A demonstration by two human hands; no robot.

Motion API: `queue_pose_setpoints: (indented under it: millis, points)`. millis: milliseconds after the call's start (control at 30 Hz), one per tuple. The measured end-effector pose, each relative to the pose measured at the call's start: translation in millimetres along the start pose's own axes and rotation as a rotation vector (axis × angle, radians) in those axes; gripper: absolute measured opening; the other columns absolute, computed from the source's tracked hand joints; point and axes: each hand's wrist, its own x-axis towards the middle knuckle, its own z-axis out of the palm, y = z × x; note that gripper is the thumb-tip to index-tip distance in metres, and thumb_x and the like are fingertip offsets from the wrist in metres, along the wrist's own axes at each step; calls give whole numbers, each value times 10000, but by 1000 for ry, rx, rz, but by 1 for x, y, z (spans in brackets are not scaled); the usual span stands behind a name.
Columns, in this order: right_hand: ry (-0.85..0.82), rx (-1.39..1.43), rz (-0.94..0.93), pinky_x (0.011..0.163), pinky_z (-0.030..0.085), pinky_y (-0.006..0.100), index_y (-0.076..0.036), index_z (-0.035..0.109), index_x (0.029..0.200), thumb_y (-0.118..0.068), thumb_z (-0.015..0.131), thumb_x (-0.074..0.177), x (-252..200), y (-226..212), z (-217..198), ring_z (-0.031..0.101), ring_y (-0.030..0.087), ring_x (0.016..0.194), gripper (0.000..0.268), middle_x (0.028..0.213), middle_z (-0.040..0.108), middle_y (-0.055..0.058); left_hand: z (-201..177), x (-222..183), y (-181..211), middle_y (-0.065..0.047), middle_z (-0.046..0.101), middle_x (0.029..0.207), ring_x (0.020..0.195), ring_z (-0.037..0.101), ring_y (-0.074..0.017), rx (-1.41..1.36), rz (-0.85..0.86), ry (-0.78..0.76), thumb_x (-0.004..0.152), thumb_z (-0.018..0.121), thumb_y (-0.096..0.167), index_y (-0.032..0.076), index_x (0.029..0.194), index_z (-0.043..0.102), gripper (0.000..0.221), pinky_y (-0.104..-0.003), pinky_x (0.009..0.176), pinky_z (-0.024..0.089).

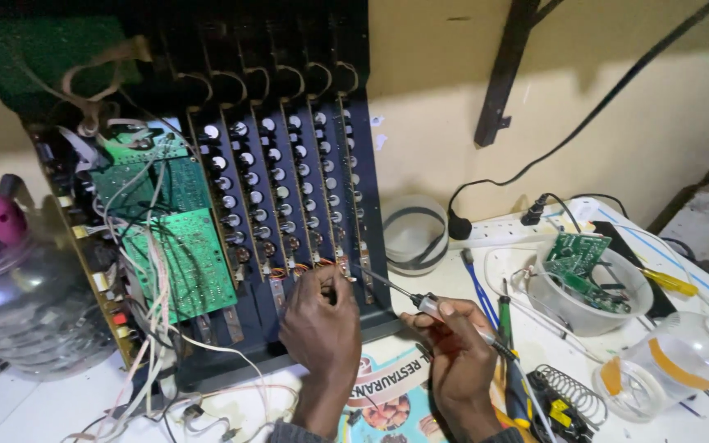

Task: Soldering electronic components on an audio mixer circuit board using a soldering iron and solder wire.

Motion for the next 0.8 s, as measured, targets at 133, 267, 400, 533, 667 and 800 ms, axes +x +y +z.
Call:
queue_pose_setpoints:
  millis: [133,267,400,533,667,800]
  points:
    - [-10,20,-21,861,644,602,7,611,836,-111,662,892,1,3,1,653,313,618,140,637,623,207,0,2,0,7,780,850,672,737,-167,-9,-31,-29,902,747,114,193,901,736,79,-341,512,597]
    - [-11,-17,-43,845,641,597,21,636,846,-135,649,918,-1,2,2,665,347,626,173,640,631,211,-4,3,3,-5,798,881,720,760,-169,-8,-17,-29,880,758,103,164,898,747,65,-349,596,626]
    - [16,-16,-26,867,633,606,41,619,898,-121,639,919,2,4,0,673,392,641,165,654,636,237,-3,4,2,-7,803,876,715,773,-168,-34,-27,-41,874,776,87,164,903,751,86,-351,614,640]
    - [-6,-1,-40,854,635,609,17,605,826,-134,647,907,2,3,2,667,382,616,175,624,619,226,-1,3,1,2,810,915,733,778,-175,-15,-78,-65,886,759,145,192,941,762,73,-363,580,634]
    - [-8,-15,-16,862,641,594,10,600,838,-125,634,926,2,2,0,708,409,660,164,625,630,220,-1,2,0,-2,808,912,737,775,-167,-9,-48,-44,882,767,132,183,947,766,82,-356,595,633]
    - [8,18,-3,871,632,607,42,615,896,-115,642,889,4,4,-2,677,401,648,159,632,620,235,-2,1,2,24,805,920,741,758,-168,-31,-34,-23,882,764,147,176,934,772,60,-383,592,611]
